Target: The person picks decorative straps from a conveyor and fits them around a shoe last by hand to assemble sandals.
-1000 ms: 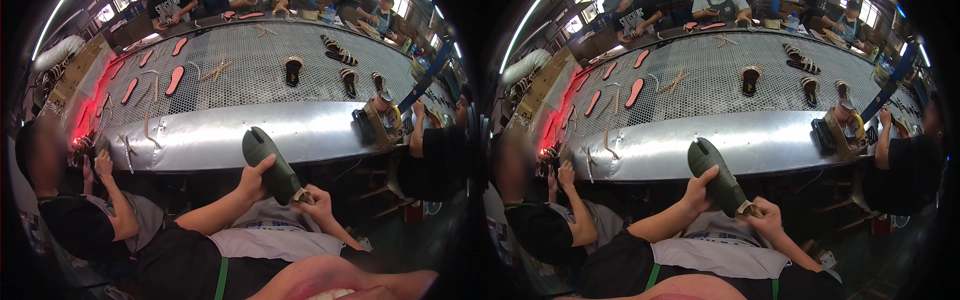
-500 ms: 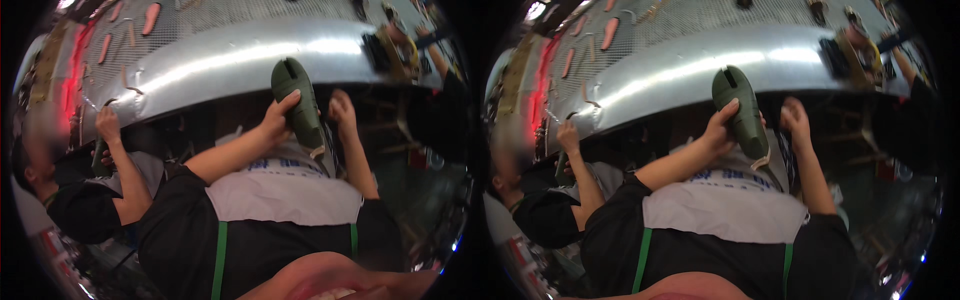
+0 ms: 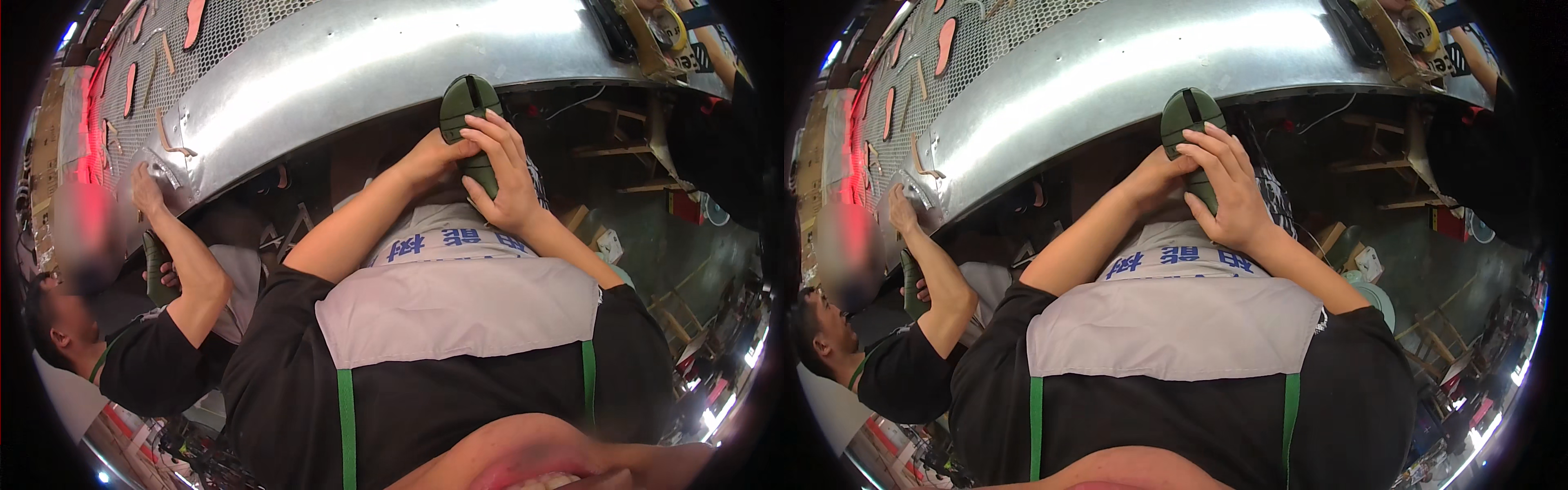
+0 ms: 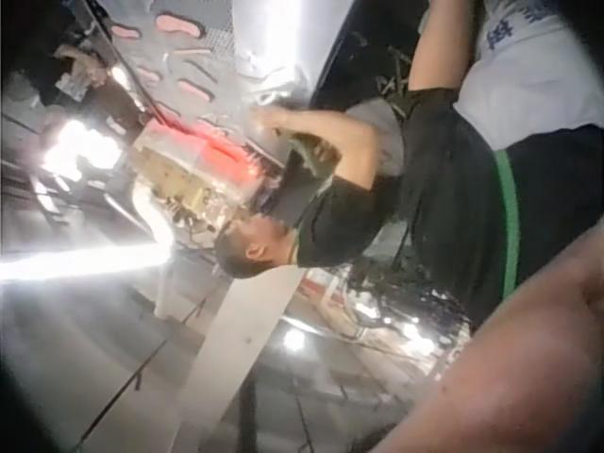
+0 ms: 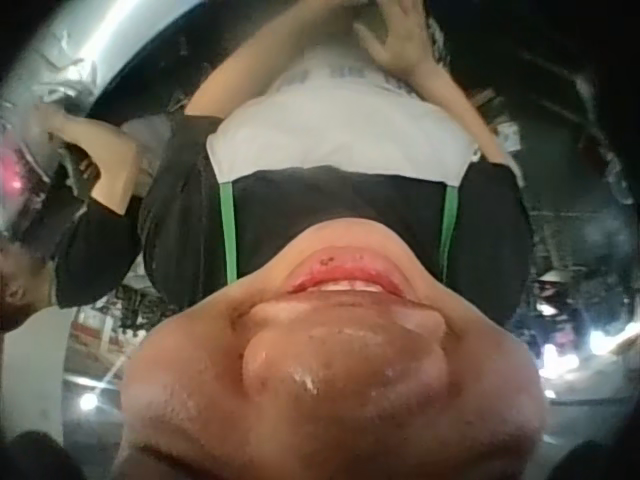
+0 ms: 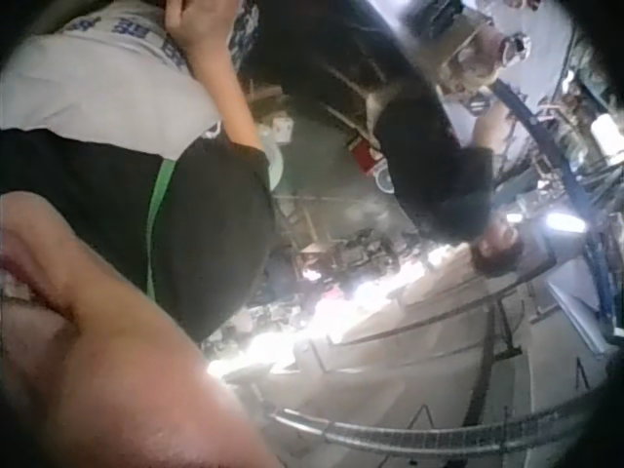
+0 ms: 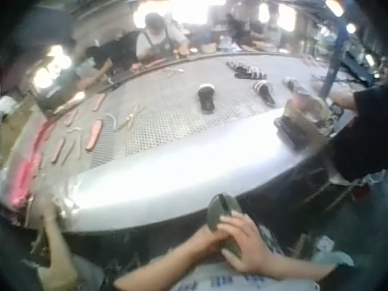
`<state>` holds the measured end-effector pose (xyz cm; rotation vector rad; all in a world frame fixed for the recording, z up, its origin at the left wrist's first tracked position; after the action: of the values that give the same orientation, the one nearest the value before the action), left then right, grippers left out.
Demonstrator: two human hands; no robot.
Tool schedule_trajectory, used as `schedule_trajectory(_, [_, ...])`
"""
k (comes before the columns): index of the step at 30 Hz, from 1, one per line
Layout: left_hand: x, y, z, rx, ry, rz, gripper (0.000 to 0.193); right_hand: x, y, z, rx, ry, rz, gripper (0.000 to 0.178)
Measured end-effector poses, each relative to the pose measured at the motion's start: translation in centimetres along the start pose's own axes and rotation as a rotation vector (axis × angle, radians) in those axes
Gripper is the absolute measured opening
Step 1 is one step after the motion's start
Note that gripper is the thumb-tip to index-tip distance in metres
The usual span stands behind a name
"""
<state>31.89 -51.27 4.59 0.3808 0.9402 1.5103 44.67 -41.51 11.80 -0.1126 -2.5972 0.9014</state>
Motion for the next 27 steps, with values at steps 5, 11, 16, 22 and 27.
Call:
schedule_trajectory(5, [-4.4,11.9,0.4,1.437,-0.12,-0.09,0.03,0.1,0.5,-0.9,0.006,-0.072,0.064,0.061])
schedule_trajectory(11, [5.7,27.5,-15.1,1.56,0.914,0.667,0.036,-1.2,-0.5,-1.1,-0.007,-0.063,0.007,0.057])
schedule_trajectory(16, [9.9,30.0,-23.8,1.489,1.406,0.349,0.036,-1.4,-1.3,-0.9,-0.012,-0.084,0.014,0.053])
schedule_trajectory(22, [9.1,26.8,-14.6,1.068,0.841,0.794,0.019,-0.2,-0.2,-1.4,0.064,-0.083,0.045,0.055])
schedule_trajectory(27, [-3.8,12.3,0.2,1.078,0.38,0.774,0.005,2.3,1.4,-2.6,1.064,0.26,0.493,0.048])
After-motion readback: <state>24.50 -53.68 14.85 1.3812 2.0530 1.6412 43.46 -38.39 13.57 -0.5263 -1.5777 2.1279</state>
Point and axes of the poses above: each hand's wrist, its own x-axis towards the middle knuckle, its own z-axis out of the palm, y = z × x, the point moved 1 cm from there along x, towards the middle knuckle, and after that the axes turned 2 degrees about -x, right-handed, at the moved point
